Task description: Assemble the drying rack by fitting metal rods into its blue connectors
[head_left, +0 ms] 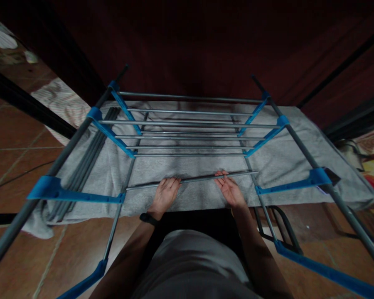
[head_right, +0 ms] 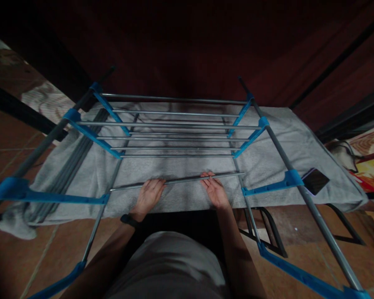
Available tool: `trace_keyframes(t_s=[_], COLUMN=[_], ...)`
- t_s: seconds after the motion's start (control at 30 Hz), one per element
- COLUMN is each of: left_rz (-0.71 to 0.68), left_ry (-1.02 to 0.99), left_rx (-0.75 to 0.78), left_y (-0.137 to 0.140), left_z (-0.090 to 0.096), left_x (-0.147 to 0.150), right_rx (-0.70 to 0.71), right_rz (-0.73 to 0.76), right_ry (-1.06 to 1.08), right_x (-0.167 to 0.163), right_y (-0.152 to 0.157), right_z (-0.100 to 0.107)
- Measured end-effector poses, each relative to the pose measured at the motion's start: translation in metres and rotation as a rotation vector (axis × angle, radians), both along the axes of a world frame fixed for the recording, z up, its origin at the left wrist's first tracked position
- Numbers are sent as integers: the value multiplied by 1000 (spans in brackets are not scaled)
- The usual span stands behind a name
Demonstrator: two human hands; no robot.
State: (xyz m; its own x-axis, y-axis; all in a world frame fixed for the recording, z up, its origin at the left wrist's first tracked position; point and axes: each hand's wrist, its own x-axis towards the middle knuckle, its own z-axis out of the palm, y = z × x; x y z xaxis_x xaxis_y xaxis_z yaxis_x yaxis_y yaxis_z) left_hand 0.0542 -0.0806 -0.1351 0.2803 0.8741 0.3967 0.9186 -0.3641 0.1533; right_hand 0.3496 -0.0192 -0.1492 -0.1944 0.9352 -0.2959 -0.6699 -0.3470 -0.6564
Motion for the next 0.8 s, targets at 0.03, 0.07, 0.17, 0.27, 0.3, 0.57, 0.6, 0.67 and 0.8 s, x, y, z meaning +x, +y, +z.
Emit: trace_keyframes(t_s=[0.03, 0.07, 0.17, 0.27, 0.3, 0.57, 0.6, 0.67, 0.8], left_rz=[0, -6, -20, -8, -4, 1, 2, 0, 3], left_ry=[-5, -8, -3, 17, 24, -10, -23, -44, -58], left_rx=[-7, -9, 3, 1, -2, -23, -28, -43, -40], left_y=[0, 0, -1, -1, -1, 0, 1, 1, 0], left_z=[0, 0, -1, -2, -2, -1, -1, 0, 0], left_x=[0, 0, 0, -1, -2, -2, -1, -1, 0], right_rx=[2, 3, 4, 3, 2, -31, -35, -38, -23], right_rz=[-1, -2, -8, -4, -4, 2, 1, -2, -16], right_ry=[2, 4, 3, 3, 5, 43, 42, 32, 17], right_x=[0, -1, -1, -2, -2, -1, -1, -1, -1], right_y=[0, 0, 1, 0, 0, 2, 2, 2, 1], right_z=[0, 0, -1, 0, 0, 3, 4, 4, 2])
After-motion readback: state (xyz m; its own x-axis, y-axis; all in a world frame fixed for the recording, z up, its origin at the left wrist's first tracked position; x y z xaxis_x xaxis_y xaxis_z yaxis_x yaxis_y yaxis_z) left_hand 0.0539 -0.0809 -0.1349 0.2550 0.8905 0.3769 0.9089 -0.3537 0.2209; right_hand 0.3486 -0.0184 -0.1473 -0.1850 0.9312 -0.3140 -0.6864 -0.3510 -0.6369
